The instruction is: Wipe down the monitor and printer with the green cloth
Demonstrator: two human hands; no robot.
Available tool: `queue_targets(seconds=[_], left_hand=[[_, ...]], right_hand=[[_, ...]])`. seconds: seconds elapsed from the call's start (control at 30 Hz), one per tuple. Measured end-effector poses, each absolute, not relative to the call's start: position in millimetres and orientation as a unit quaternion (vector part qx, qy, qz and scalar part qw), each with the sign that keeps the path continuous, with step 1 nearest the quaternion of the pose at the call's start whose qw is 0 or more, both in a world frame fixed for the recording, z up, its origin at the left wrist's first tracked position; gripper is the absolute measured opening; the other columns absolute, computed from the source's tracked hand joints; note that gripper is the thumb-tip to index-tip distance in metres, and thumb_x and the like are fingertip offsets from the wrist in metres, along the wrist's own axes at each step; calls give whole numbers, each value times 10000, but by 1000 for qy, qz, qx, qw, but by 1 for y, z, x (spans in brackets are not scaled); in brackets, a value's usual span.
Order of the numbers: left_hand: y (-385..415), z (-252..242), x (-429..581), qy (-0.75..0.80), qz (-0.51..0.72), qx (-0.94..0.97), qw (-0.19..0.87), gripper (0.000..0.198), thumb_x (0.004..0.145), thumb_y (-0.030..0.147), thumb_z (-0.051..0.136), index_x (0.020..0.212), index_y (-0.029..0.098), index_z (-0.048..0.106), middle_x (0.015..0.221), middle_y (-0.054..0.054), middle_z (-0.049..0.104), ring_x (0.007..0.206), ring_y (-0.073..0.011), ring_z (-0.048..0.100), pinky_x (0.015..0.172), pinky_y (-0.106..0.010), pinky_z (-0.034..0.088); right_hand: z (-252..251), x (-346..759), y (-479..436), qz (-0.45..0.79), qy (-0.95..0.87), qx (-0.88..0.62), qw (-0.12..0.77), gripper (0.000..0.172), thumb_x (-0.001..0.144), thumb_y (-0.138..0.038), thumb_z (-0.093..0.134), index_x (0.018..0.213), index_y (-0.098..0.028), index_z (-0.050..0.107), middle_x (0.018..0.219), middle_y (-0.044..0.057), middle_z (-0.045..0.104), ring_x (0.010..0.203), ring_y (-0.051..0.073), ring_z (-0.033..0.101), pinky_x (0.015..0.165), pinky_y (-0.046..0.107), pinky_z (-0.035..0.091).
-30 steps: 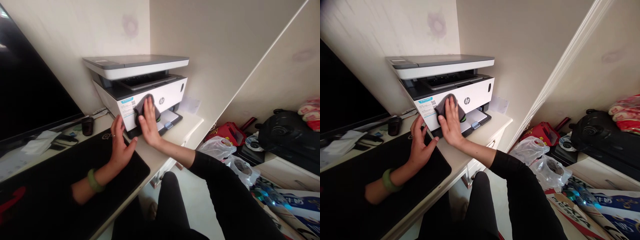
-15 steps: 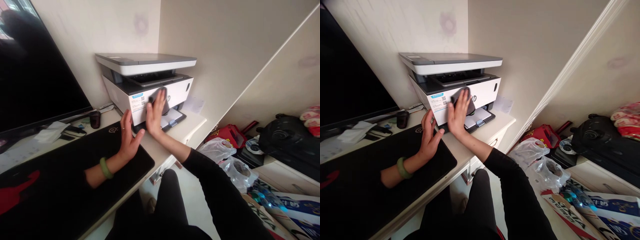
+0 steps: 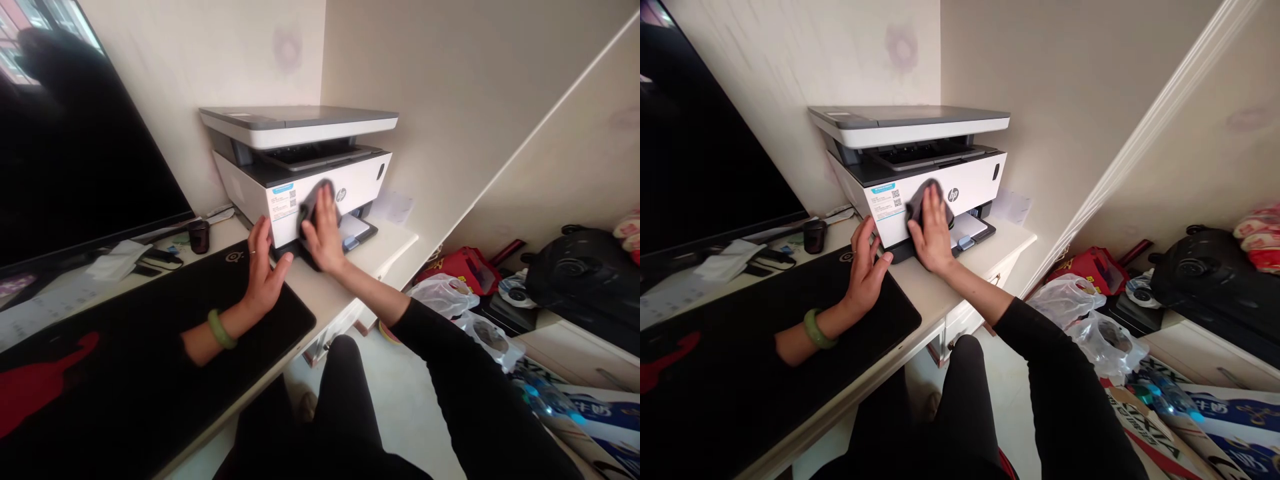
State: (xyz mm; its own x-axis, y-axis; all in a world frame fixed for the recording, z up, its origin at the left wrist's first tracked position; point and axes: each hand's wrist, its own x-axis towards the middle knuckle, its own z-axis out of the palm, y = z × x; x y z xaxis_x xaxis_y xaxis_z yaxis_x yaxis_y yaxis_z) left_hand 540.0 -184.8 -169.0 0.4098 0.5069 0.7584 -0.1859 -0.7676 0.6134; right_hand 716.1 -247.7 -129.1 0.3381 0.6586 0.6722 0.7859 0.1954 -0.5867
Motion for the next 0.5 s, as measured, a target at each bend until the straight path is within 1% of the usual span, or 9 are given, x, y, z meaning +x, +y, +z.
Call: queue_targets(seconds=[0.1,0.2,0.27,0.37,0.5], left_hand=[[-187,-167,540,101,544,763,335,693,1076,612,556,1698,358,385,1788,-126,289,1687,-336,313,1355,-532,373],[-187,-165,539,109,559,745,348,627,1109,611,458,1671,335,438,1764,-122,351,1651,-308,387,1343,-497,397],[-185,-165,537,122,563,742,342,646,1108,638,428,1660,303,456,1741,-130,403,1628,-305,423,1352,-497,379],[-181,-164,534,140,565,751,312,689,1095,681,411,1640,266,481,1705,-137,472,1617,-304,436,1385,-502,311],[-180,-162,531,141,563,757,300,687,1089,685,422,1626,264,497,1692,-133,491,1603,-298,458,1383,-486,320]], right_hand=[[-114,710,-237,-84,-495,-648,573,841,1088,-616,291,1787,-253,-5,1903,36,-3,1772,229,-67,1441,597,25],[-123,683,-234,-88,-534,-622,565,902,1079,-613,379,1783,-263,-62,1901,51,-30,1768,247,-109,1441,621,18],[-138,665,-237,-79,-601,-594,530,905,1076,-587,427,1785,-279,-44,1901,59,18,1767,260,-121,1443,640,37],[-158,654,-244,-68,-681,-552,477,837,1092,-503,437,1790,-265,41,1890,91,136,1766,263,-118,1448,639,79],[-171,662,-258,-54,-733,-519,437,786,1096,-445,465,1780,-205,161,1864,147,226,1769,263,-83,1455,599,127]])
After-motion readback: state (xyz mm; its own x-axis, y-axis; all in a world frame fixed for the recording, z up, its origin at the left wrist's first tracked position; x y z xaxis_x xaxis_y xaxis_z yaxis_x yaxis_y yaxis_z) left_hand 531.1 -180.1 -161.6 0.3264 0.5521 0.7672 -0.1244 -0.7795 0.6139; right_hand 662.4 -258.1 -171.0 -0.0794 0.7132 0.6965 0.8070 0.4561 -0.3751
